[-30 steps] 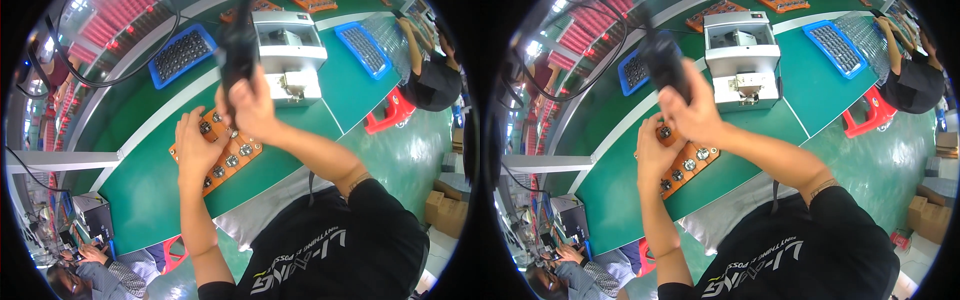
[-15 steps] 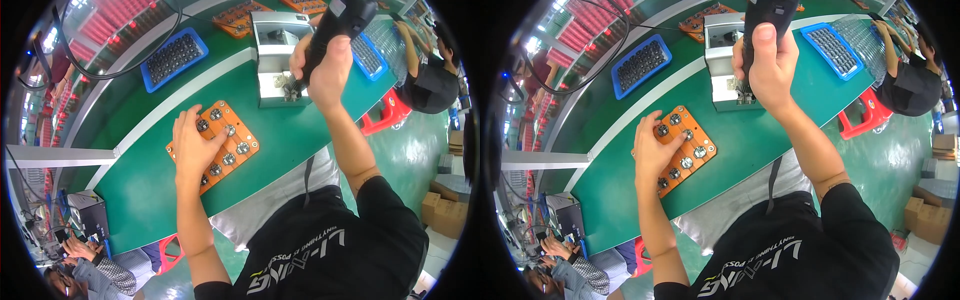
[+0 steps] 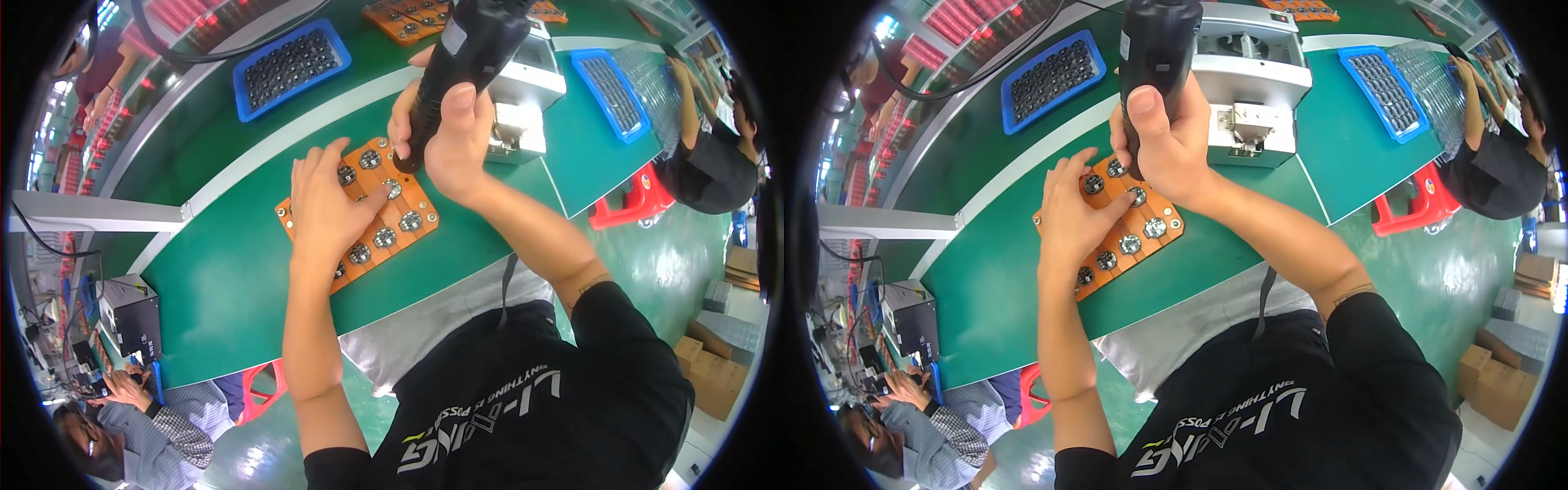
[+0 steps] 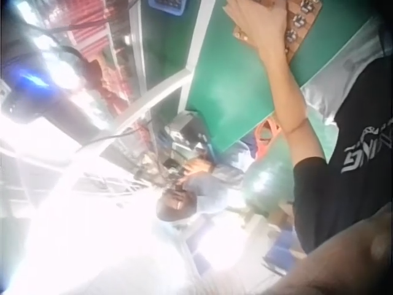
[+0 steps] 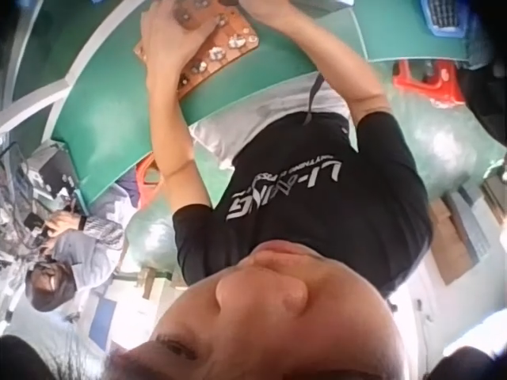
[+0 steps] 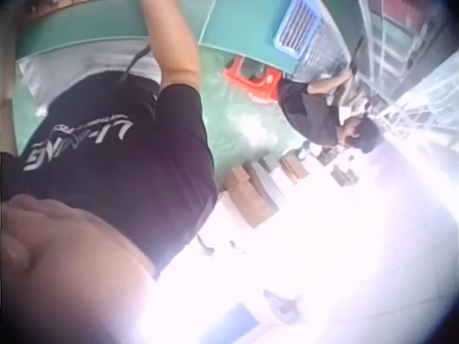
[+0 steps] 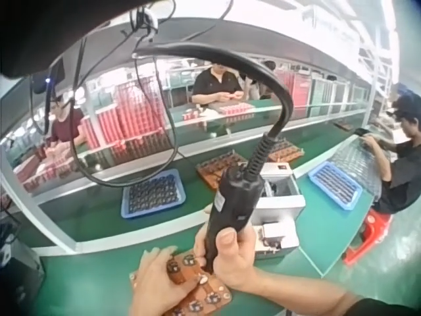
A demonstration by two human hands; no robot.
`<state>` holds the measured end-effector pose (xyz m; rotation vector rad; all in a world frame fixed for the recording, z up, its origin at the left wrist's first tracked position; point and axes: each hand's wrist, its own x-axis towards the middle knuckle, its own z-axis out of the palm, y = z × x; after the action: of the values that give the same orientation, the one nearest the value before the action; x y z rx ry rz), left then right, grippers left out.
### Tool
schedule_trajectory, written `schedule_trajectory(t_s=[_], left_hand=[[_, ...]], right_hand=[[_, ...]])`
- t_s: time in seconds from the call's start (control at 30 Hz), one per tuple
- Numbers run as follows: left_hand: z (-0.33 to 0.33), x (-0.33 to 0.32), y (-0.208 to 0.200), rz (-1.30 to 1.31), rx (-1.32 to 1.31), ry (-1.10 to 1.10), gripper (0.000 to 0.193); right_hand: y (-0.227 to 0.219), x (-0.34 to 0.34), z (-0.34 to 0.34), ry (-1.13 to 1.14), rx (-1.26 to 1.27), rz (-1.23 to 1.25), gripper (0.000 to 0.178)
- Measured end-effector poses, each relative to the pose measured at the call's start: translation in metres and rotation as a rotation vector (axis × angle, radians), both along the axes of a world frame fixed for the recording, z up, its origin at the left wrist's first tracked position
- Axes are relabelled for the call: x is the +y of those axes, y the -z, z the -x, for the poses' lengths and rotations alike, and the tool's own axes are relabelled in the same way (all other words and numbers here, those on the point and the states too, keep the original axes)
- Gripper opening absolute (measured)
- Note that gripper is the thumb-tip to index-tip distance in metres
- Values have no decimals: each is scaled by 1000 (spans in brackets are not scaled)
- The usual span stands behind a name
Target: The person attaches electronic components onto circuit boards with an electric screwdriver, driving screws into the boards to secure the components.
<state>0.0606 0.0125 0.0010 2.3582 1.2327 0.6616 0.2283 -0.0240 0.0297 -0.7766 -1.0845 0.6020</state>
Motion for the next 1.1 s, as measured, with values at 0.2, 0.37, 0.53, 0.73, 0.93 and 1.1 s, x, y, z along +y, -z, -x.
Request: schedule_trajectory(t_s=[0.2, 0.37, 0.53, 0.73, 0.93, 1.1], left_hand=[[0, 0, 0, 6, -11, -7, 71], [0, -1, 0, 3, -10, 1, 72], [0, 0, -2, -15, 10, 17, 73], [5, 1, -12, 7, 187, 75, 79], [39, 17, -28, 231, 137, 267, 79], [48, 22, -15, 249, -127, 246, 76]], right_hand=[[11, 6, 5, 19, 4, 8, 74], [13, 7, 8, 8, -6, 9, 73], [18, 7, 8, -68, 1, -11, 67], [20, 17, 19, -207, -53, -32, 42], [14, 18, 18, -305, -11, 12, 42], [18, 17, 17, -276, -75, -9, 45]])
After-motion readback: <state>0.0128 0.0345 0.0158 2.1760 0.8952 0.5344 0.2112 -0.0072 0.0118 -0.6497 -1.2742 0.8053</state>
